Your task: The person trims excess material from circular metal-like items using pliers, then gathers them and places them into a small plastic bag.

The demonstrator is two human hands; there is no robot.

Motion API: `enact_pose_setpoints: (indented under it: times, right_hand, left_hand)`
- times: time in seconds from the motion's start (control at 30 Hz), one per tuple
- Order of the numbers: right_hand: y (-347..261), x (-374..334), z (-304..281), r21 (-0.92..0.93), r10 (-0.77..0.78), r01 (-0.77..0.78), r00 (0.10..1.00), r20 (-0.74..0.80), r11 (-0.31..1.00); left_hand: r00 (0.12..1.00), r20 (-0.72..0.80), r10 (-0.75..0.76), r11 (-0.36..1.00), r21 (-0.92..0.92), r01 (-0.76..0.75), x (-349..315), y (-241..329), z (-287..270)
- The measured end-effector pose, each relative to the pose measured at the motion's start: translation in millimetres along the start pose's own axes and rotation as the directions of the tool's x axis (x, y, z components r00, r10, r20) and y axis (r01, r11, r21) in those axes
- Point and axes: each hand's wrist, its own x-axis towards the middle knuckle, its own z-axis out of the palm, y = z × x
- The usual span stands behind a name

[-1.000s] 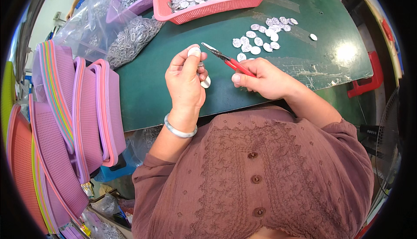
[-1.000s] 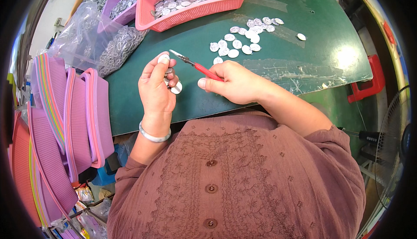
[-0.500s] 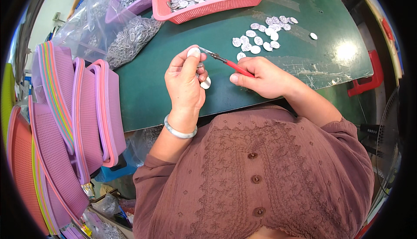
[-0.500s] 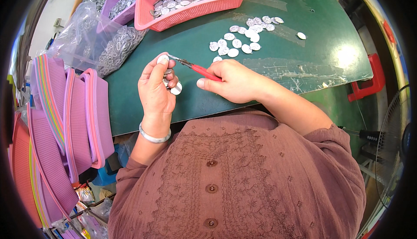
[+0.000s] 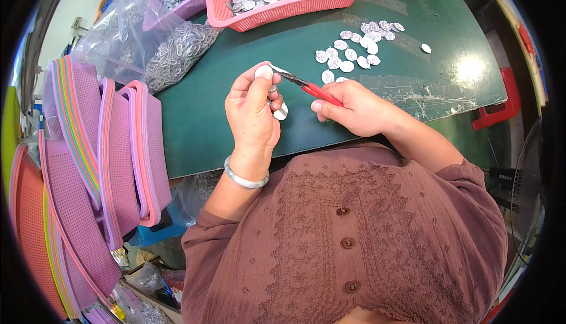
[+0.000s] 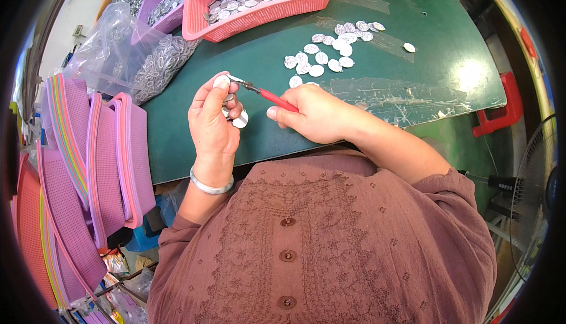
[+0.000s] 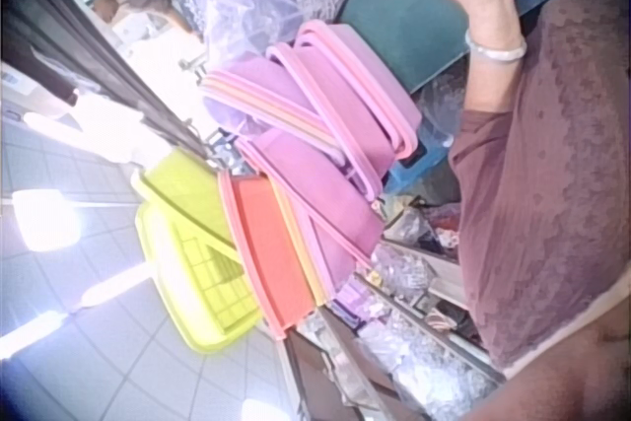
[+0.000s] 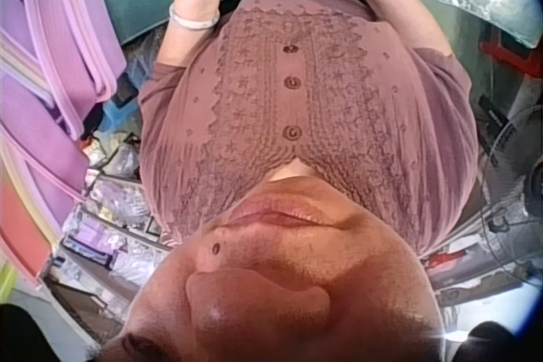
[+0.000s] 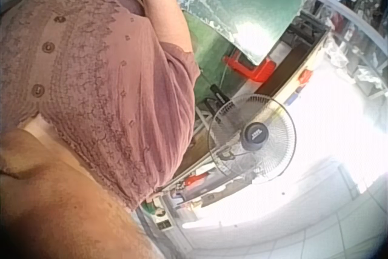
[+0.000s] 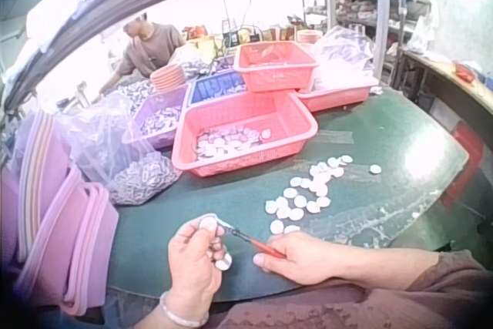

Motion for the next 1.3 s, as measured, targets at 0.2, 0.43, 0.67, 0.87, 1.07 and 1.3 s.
enact_pose_setpoints:
  times: [0.2, 0.43, 0.67, 0.87, 1.07, 1.3]
  right_hand:
    - [-13, -3, -4, 0.013, 0.103, -0.104, 0.993, 0.059, 0.995]
    - [-14, -3, -10, 0.013, 0.086, -0.088, 0.993, 0.084, 0.996]
    - [-1, -18, -45, -0.096, -0.079, 0.066, 0.987, -0.139, 0.993]
    - [14, -48, -99, -0.339, -0.012, -0.151, 0.9, -0.435, 0.928]
    - [64, -91, -181, -0.482, -0.027, -0.467, 0.697, -0.717, 0.741]
    - [131, -107, -233, -0.462, 0.078, -0.743, 0.563, -0.823, 0.485]
  left_hand:
    - [1.0, 0.015, -0.001, 1.0, -0.009, 0.001, 0, -2, -2]
    - [1.0, -0.002, -0.024, 0.999, -0.035, 0.024, 0, -4, -4]
    - [0.997, -0.044, -0.063, 0.995, -0.084, 0.059, 4, 3, 2]
    - [0.994, -0.042, -0.103, 0.987, -0.127, 0.097, 5, 4, 10]
    - [0.989, -0.007, -0.15, 0.977, -0.157, 0.147, 8, 5, 18]
    - [0.915, 0.232, -0.329, 0.821, -0.409, 0.399, 31, -6, 2]
